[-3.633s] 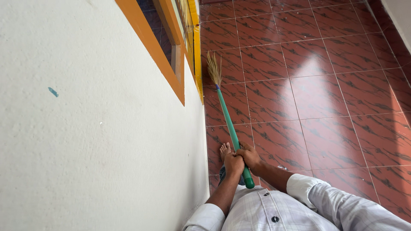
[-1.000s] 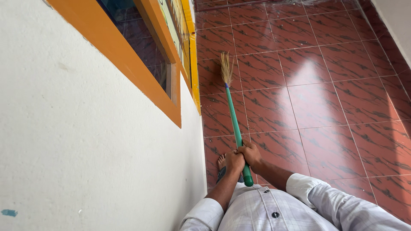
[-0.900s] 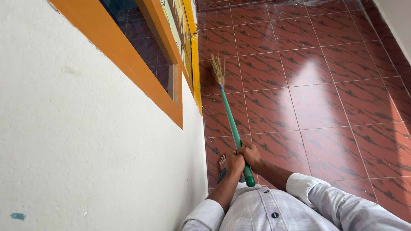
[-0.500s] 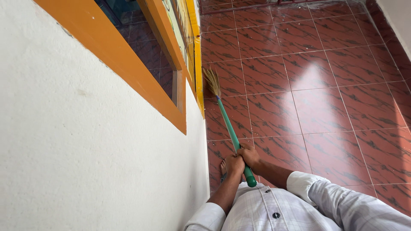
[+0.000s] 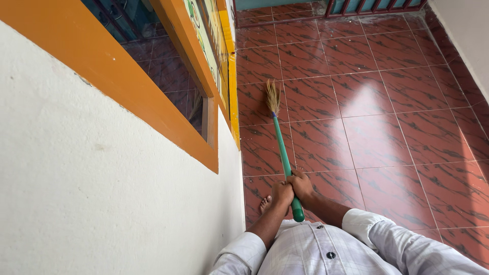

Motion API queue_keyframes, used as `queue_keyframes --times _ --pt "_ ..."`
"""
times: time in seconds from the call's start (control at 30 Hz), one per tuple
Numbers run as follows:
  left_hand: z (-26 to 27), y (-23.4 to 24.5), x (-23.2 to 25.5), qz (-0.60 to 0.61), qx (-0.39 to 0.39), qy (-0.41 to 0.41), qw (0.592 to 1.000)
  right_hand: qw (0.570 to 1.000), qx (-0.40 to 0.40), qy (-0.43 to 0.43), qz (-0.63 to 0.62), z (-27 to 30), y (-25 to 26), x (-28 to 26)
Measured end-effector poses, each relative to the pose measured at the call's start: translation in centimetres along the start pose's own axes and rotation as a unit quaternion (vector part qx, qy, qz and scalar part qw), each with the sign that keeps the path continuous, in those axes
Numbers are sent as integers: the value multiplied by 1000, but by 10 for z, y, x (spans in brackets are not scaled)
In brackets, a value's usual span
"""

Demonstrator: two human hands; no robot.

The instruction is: The person sweeps debris along a tiled corridor using a broom.

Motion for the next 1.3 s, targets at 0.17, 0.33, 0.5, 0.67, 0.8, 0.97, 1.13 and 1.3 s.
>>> queue_keyframes --times 0.17,0.33,0.5,0.67,0.8,0.97,1.13,1.3 --pt "-4 4 4 26 11 -30 999 1000 6 26 13 -8 -2 0" --pt "-6 13 7 4 40 -46 998 999 -25 42 18 -9 -13 -7" --pt "-12 17 9 34 34 -10 999 998 -45 20 41 -11 -20 -21" --pt "-13 24 13 84 37 -18 996 996 -87 2 17 -19 -36 -27" --pt "-11 29 19 99 29 37 994 993 -88 -74 3 -18 -40 -28" --pt "-14 26 30 99 18 46 994 995 -86 -42 -11 -34 -39 -24" --pt "-34 20 35 55 30 34 997 998 -45 2 40 -48 -26 -26" --pt "-43 18 51 89 6 -26 996 1000 -11 11 1 -59 -25 -34"
Point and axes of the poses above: each hand's wrist, its own z-axis away from the middle knuckle, its own y-axis out of the back of the hand, x = y × z, the point moved 6 cm from there along -z, towards the middle knuckle, and after that the axes turned 11 degrees about y, right-handed, at the moved point
